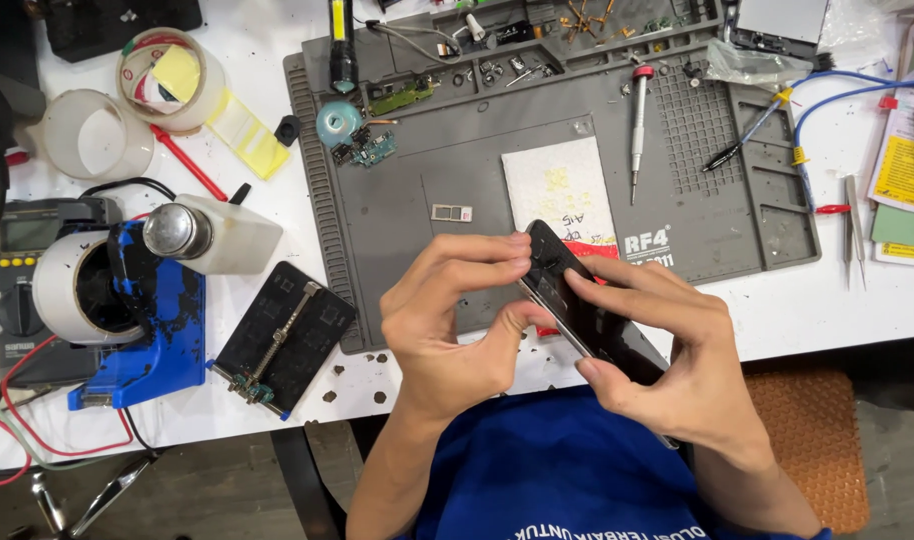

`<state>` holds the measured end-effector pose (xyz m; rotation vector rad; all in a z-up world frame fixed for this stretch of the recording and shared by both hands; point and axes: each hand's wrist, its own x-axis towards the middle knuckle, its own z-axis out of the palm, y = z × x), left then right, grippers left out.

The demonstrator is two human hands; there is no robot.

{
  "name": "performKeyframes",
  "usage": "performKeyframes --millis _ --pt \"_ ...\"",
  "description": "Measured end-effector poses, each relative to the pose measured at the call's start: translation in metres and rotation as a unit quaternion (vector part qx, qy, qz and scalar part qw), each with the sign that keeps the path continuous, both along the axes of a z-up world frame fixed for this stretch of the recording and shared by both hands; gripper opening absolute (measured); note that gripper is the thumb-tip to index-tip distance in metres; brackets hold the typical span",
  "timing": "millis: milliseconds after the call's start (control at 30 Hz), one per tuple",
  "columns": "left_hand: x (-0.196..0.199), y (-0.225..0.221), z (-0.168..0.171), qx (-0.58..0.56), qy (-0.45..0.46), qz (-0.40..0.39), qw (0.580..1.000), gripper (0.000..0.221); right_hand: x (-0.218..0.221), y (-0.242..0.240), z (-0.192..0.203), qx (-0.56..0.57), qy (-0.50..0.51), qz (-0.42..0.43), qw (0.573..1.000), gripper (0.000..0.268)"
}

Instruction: Assembling a mobile phone by attaching the back cover and inserting the SIM tray.

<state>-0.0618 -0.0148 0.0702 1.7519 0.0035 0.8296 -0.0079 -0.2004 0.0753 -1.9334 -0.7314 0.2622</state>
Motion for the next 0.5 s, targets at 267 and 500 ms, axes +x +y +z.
performKeyframes --millis 267,500 --pt "-0.006 0.049 -0.011 -0.073 0.007 -0.006 0.997 0.036 0.018 -0.009 -0.006 -0.021 0.110 -0.046 0.993 0.073" --pt "0.021 0.084 -0.052 0.249 0.295 0.012 0.922 0.026 0.032 -0.004 -0.011 -0.069 0.110 -0.116 0.985 0.075"
